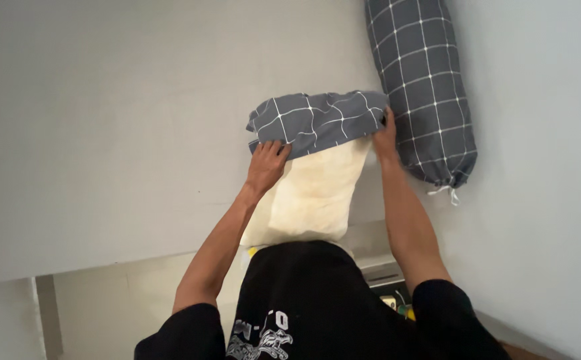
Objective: The person puts a checkered pillowcase over a pillow by hand and pulls the fabric down until the pillow is fully covered.
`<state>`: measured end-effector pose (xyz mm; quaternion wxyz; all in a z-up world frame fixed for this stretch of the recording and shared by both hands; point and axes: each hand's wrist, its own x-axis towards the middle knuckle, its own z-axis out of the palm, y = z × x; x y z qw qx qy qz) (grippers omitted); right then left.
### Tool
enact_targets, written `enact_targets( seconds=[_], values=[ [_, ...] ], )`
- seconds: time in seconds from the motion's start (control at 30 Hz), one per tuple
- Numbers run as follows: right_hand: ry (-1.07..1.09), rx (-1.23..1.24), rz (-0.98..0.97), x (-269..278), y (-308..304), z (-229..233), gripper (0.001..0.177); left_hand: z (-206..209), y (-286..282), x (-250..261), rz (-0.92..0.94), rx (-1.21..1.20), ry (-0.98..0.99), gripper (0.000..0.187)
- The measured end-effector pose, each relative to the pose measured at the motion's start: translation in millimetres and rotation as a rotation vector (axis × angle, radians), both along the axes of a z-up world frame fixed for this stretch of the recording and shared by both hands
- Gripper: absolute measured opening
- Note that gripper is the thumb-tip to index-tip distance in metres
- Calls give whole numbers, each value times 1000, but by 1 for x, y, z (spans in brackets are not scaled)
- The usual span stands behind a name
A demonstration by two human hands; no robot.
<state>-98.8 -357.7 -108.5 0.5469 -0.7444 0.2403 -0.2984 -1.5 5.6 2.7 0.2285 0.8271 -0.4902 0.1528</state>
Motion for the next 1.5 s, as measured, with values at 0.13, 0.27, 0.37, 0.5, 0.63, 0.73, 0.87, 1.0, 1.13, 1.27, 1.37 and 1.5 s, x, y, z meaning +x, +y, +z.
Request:
enact_targets(
  seconds=[0.13, 0.27, 0.37, 0.5, 0.63, 0.73, 0.87, 1.0, 1.13, 1.27, 1.37, 1.5],
  values=[
    [-72, 601, 94, 20, -10, -6, 52, -4, 9, 0, 5, 19, 41, 34],
    [-69, 457, 163, 14, -1, -6, 40, -21, 20, 4, 42, -8, 96, 36],
    [118, 94, -12, -9, 20, -13, 33, -36, 29, 12, 109, -47, 149, 36],
    [104, -247, -85, -31, 51, -16, 26, -48, 35, 15, 267, -64, 217, 43],
    [-2, -188, -88, -39, 67, -14, 29, -73, 33, 12, 314, -97, 348, 45],
    [-24, -36, 46, -37, 69, -9, 60, -96, 22, 9, 344, -73, 474, 40],
    [-3, 235, 91, -16, 76, 1, 62, -114, 7, -2, 326, -92, 510, 46],
    [170, -102, 28, -7, 110, 22, 40, -98, -1, -15, 371, -105, 593, 66],
    [189, -294, -17, -1, 145, 40, 35, -48, -17, -39, 386, -128, 702, 131],
    [242, -309, 29, -3, 172, 55, 37, -15, -53, -47, 415, -152, 911, 145],
    [139, -475, 123, -4, 184, 64, 47, -26, -67, -44, 487, -265, 821, 128],
    [342, -461, 301, -10, 188, 80, 41, -56, -73, -35, 386, -481, 802, 88]
  ],
)
